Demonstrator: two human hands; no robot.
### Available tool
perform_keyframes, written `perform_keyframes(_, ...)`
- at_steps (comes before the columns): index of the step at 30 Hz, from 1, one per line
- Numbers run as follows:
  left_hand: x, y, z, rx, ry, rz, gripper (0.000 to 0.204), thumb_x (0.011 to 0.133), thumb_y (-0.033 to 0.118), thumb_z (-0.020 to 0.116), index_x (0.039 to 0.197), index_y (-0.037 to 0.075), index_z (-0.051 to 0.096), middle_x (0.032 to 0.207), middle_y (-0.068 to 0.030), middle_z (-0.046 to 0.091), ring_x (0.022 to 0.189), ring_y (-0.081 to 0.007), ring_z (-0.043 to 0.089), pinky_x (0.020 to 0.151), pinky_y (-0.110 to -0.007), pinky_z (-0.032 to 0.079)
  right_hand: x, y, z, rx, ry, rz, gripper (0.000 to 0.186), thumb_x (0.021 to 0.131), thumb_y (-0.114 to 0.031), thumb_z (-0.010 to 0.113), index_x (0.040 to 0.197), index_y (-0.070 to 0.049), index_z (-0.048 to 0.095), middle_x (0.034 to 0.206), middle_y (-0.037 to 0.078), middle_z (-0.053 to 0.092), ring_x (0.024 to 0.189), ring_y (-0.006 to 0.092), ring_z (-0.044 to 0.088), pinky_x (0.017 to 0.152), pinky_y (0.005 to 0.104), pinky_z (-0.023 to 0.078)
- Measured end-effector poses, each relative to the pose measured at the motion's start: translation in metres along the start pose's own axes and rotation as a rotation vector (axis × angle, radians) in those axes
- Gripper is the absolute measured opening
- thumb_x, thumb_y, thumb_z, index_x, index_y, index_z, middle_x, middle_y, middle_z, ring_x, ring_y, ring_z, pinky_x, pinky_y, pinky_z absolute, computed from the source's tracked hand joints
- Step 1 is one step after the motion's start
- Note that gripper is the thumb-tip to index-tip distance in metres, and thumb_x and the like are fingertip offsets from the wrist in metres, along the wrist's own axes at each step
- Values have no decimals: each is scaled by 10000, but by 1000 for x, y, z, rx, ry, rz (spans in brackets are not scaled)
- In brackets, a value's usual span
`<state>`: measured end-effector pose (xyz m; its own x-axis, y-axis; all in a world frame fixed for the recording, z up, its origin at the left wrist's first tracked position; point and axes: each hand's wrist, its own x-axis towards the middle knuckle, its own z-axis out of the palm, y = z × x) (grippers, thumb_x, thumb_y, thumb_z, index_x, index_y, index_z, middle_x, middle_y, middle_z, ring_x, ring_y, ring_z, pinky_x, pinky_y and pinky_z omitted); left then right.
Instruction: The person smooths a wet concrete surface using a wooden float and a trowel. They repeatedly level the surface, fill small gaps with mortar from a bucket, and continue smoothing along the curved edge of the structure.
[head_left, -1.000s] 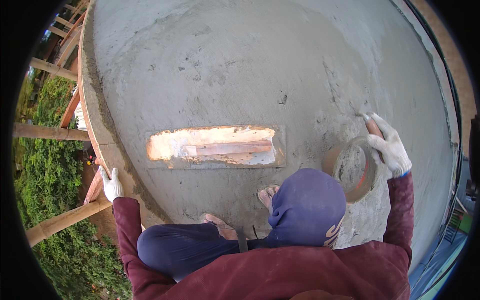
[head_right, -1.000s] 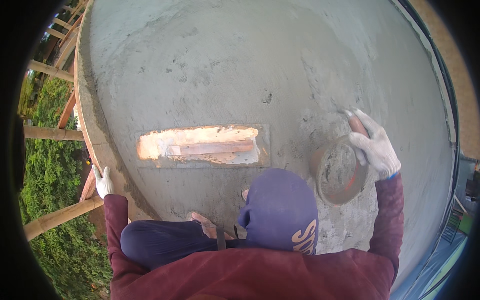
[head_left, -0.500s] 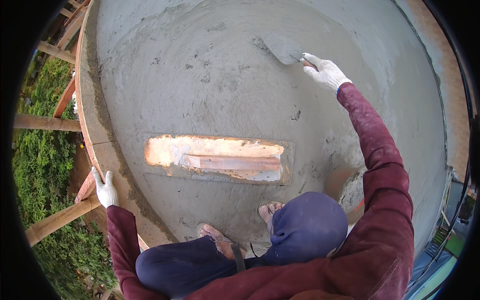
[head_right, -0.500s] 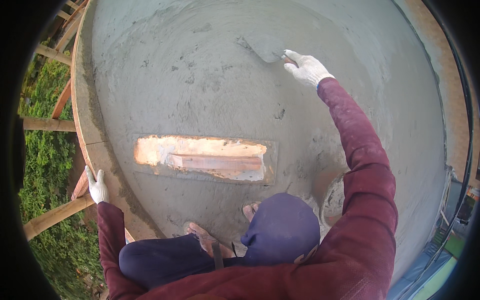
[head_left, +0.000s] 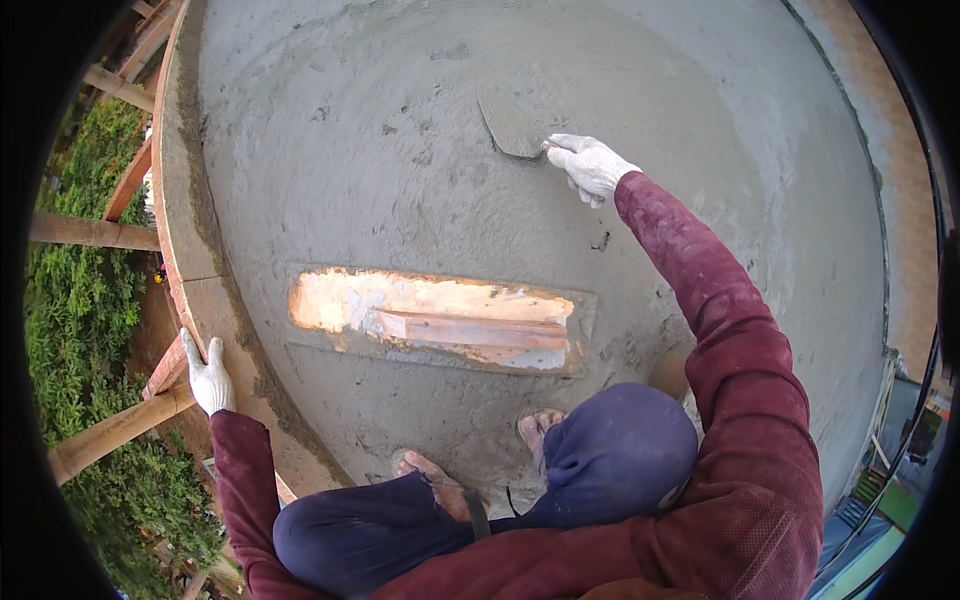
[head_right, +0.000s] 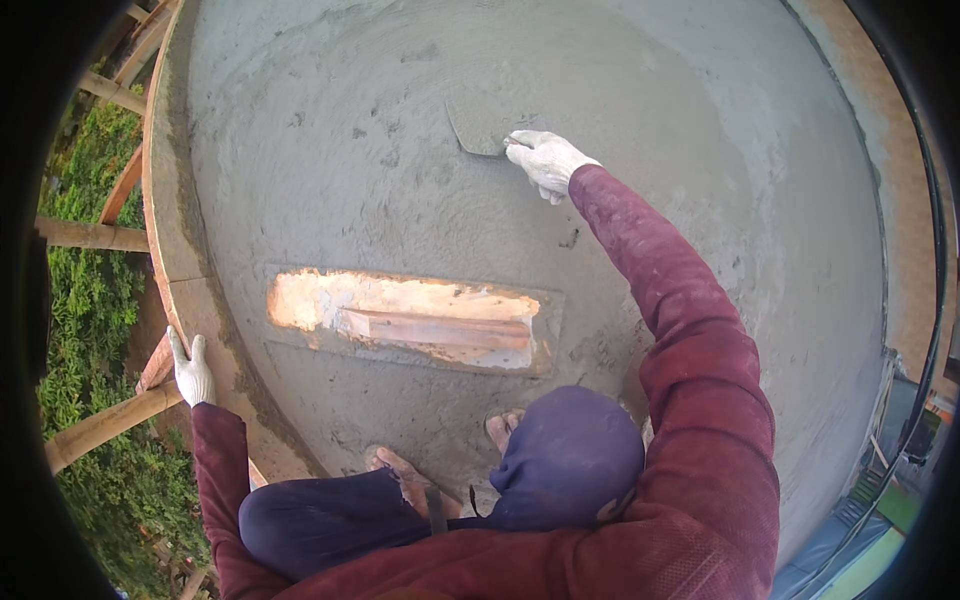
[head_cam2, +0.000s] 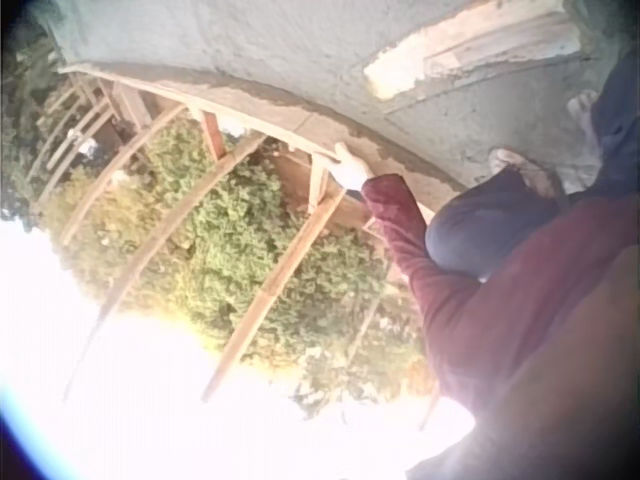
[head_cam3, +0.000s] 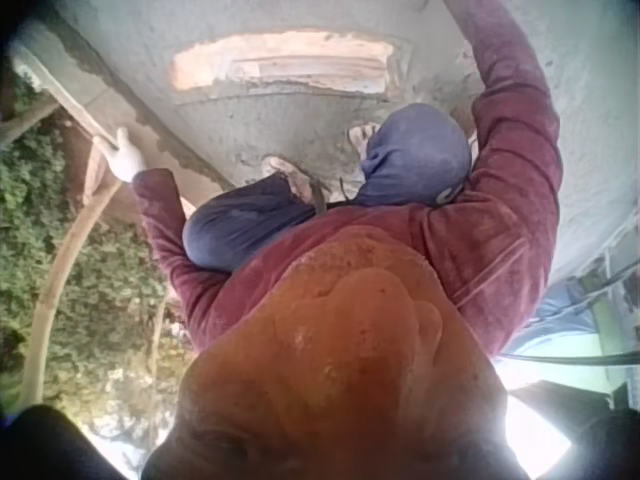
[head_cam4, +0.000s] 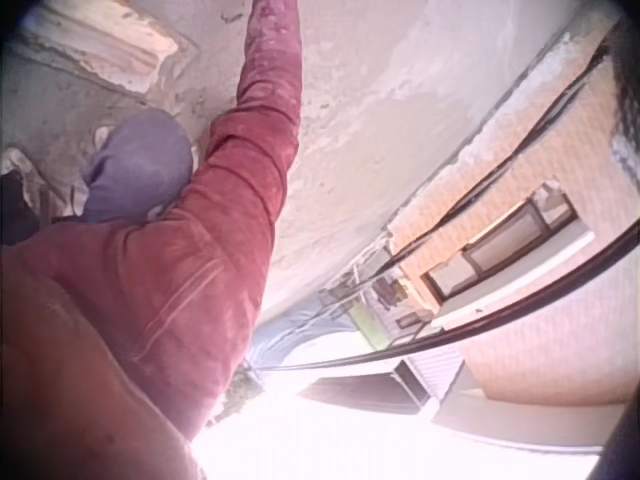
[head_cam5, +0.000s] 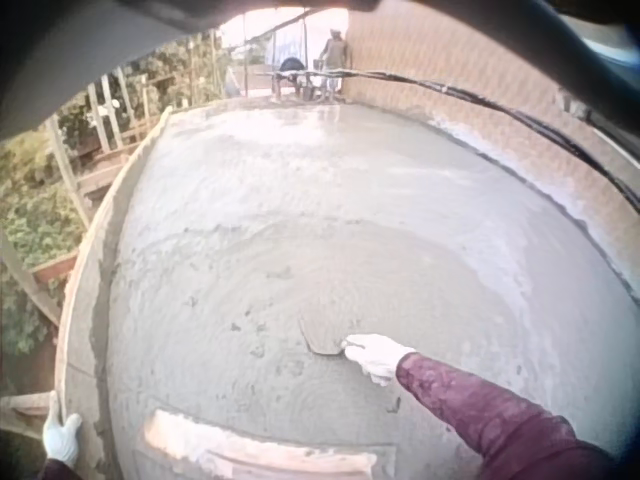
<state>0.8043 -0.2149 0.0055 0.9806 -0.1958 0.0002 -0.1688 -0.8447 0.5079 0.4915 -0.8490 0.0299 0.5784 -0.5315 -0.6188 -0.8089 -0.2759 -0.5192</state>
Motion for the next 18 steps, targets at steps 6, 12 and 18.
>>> perform_keyframes(6, 1, -2, 4, -21, 10, -3, 754, 1028, 319, 659, 1671, 115, 322, 1671, -133, 432, 1513, -289, 444, 1211, -355, 342, 56, 89, -50, -530, 466, -15, 498, 1085, -369, 413, 1523, -154, 513, 1316, 259, 689, 1242, 414, 659, 1045, 525, 491)
perform_keyframes(12, -3, 14, -2, 17, 19, -17, 756, 1019, 330, 661, 1664, 104, 338, 1677, -109, 429, 1536, -260, 415, 1223, -340, 322, 63, 13, -9, 173, 291, 29, 557, 1060, -424, 473, 1516, -107, 515, 920, 136, 687, 555, 203, 617, 488, 390, 505)
perform_keyframes(18, 5, 11, 10, 29, -3, -16, 765, 1013, 339, 666, 1667, 120, 336, 1680, -120, 422, 1526, -283, 426, 1216, -346, 332, -28, -45, 59, -76, -81, -97, 598, 1063, -463, 476, 1535, -98, 515, 1154, 160, 730, 808, 276, 731, 732, 395, 600)
